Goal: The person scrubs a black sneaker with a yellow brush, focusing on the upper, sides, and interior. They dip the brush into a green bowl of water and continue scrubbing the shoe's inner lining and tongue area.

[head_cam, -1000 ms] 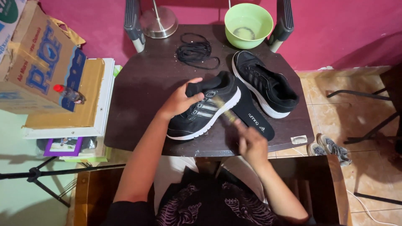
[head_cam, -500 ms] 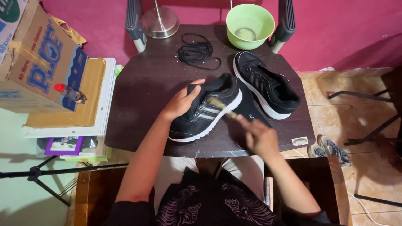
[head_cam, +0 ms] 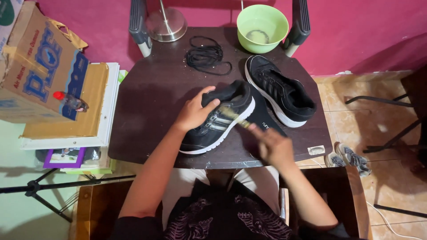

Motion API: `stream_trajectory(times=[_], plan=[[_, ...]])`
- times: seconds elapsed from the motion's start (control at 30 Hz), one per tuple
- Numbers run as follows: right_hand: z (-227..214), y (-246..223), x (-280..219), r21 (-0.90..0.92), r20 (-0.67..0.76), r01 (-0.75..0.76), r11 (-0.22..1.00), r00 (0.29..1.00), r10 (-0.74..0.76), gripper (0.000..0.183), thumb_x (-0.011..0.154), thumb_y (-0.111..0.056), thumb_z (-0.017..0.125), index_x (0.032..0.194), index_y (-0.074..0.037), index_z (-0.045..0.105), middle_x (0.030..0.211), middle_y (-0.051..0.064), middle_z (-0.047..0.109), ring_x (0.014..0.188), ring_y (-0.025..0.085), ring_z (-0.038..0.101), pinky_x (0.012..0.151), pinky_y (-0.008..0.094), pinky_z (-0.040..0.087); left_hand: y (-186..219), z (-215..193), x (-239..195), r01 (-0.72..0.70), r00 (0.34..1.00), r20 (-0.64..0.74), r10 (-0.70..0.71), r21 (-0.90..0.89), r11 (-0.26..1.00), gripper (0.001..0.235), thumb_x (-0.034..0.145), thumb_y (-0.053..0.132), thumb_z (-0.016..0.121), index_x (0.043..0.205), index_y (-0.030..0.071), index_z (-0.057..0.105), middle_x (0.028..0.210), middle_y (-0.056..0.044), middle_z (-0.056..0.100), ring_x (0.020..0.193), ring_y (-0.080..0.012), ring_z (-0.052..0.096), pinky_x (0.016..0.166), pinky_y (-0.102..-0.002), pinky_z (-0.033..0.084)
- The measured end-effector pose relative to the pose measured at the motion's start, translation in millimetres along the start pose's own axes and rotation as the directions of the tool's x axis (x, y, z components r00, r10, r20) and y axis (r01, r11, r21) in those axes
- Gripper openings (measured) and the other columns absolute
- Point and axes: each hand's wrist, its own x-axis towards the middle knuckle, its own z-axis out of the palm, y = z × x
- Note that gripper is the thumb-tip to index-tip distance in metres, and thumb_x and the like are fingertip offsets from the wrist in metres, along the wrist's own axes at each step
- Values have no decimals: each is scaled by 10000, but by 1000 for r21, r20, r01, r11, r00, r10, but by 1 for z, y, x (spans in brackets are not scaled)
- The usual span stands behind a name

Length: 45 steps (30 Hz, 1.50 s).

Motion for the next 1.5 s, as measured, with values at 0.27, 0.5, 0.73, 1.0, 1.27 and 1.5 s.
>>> stream_trajectory(times=[0.27,0.5,0.73,1.0,1.27,1.5], plan=[[-3,-12,-6,-28,96,-53,998,994,55,464,895,-238,581,1327,-362,696,655,-27,553,565,208,632,531,363,556,5,-5,-10,-56,997,63,55,8,998,561,1002,644,455,1500,388,491,1450,-217,582,1348,-416,530,1184,-502,402],[-6,-9,-13,-101,122,-65,993,990,77,499,906,-208,554,1369,-361,660,637,9,559,595,235,657,542,379,559,16,-6,-23,-24,997,76,22,22,999,569,1001,624,447,1515,380,474,1443,-251,576,1353,-448,518,1198,-522,379],[2,-14,-22,-5,122,-108,994,987,108,528,873,-217,582,1379,-345,662,613,-46,531,565,161,626,550,310,547,1,-1,-6,-46,997,61,44,21,999,542,1004,621,471,1494,393,497,1432,-221,597,1346,-426,531,1182,-513,399],[6,10,-17,131,-54,-75,989,995,83,515,899,-136,562,1374,-296,678,613,49,548,562,253,634,519,385,548,5,-2,-1,-14,996,88,12,19,1000,581,989,634,437,1510,383,492,1498,-213,544,1384,-448,488,1213,-520,360],[29,-3,-23,198,-134,-108,974,982,136,464,910,-86,554,1330,-193,719,623,60,573,561,258,631,531,365,534,6,-8,3,2,994,111,-8,48,999,629,965,689,410,1519,401,480,1514,-205,526,1386,-451,475,1227,-519,332],[35,-8,-27,122,-223,-233,965,941,256,435,927,-75,612,1323,-218,722,635,59,589,603,244,657,567,357,541,4,-13,6,1,992,126,-6,33,999,676,961,702,399,1546,369,461,1520,-244,504,1393,-485,453,1218,-550,327]])
